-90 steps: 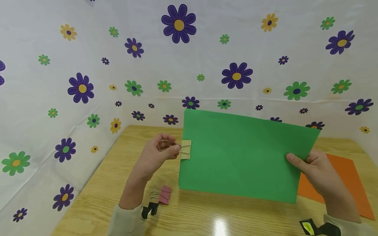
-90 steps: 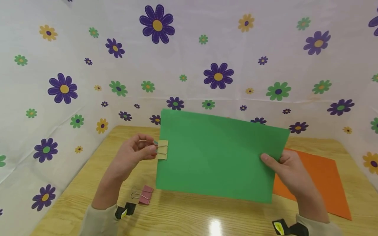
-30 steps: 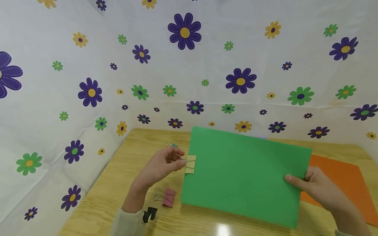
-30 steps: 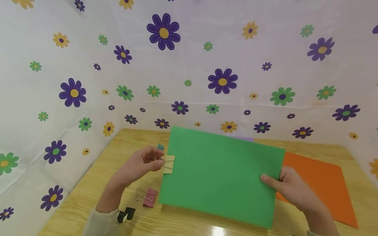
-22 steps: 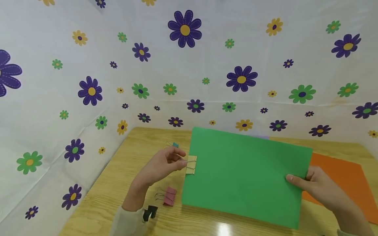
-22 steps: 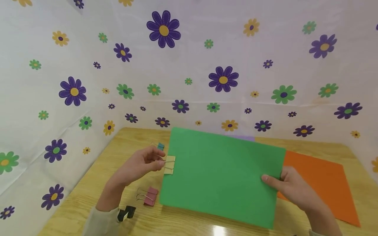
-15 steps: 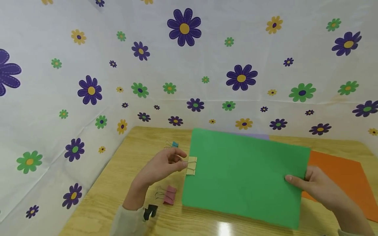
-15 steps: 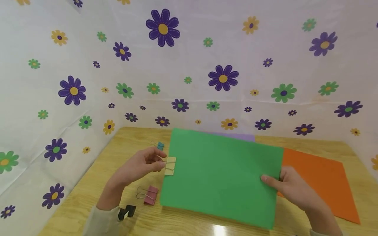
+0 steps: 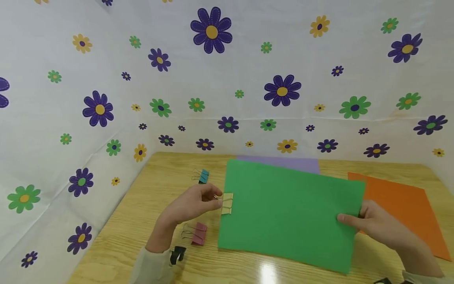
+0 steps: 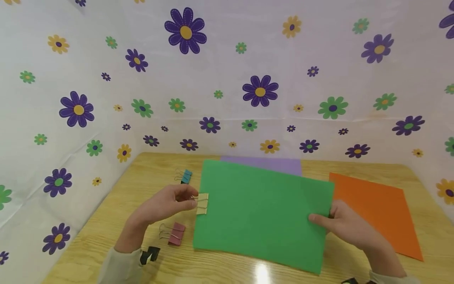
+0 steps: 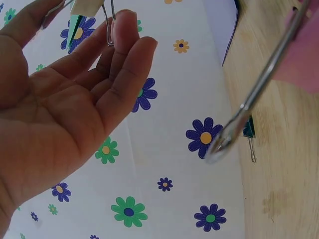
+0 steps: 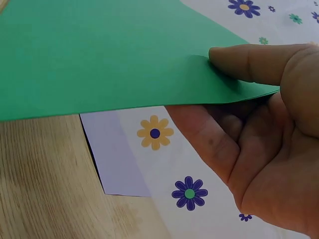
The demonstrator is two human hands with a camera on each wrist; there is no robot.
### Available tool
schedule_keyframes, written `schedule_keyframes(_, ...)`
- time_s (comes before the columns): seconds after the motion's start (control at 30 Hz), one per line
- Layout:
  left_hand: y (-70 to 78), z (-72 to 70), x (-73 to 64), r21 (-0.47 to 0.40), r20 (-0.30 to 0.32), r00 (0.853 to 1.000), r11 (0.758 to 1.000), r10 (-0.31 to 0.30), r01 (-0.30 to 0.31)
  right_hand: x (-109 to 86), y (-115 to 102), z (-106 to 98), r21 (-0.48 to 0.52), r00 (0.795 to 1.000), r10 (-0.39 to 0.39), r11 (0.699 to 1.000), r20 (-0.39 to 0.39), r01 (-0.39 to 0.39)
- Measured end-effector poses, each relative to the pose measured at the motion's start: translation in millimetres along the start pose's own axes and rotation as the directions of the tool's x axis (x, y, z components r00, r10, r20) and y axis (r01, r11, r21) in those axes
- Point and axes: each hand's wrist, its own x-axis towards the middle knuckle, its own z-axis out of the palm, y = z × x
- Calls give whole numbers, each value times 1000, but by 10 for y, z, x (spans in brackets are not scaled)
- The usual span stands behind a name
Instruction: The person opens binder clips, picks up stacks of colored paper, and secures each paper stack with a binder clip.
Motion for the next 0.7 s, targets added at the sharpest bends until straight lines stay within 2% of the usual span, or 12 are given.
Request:
schedule_keyframes(0.1, -21, 4, 1, 20, 12, 1000, 1000, 10, -11, 10, 17, 1, 57, 998, -30, 998, 46, 27)
schedule_keyframes(0.23, -20, 14, -5, 31, 48, 999, 999, 10, -11, 17, 40, -4, 81, 995, -69, 995, 78, 63)
schedule_keyframes(0.37, -18, 27, -7, 47, 95, 995, 999, -16, 11, 20, 70, -13, 36, 993, -78, 997, 94, 75)
schedule_keyframes(0.53, -26, 50, 2, 72, 127, 992, 997, -16, 7, 16, 111, -22, -42, 993, -69, 996, 95, 73)
schedule_keyframes(0.6, -21, 65, -1, 102, 131, 991, 995, -24, 11, 16, 126, -21, -45, 992, -72, 996, 102, 76)
schedule_keyframes(0.7, -3, 107, -7, 200, 110, 993, 980, -47, 24, 20, 148, -10, -47, 990, -76, 996, 119, 82)
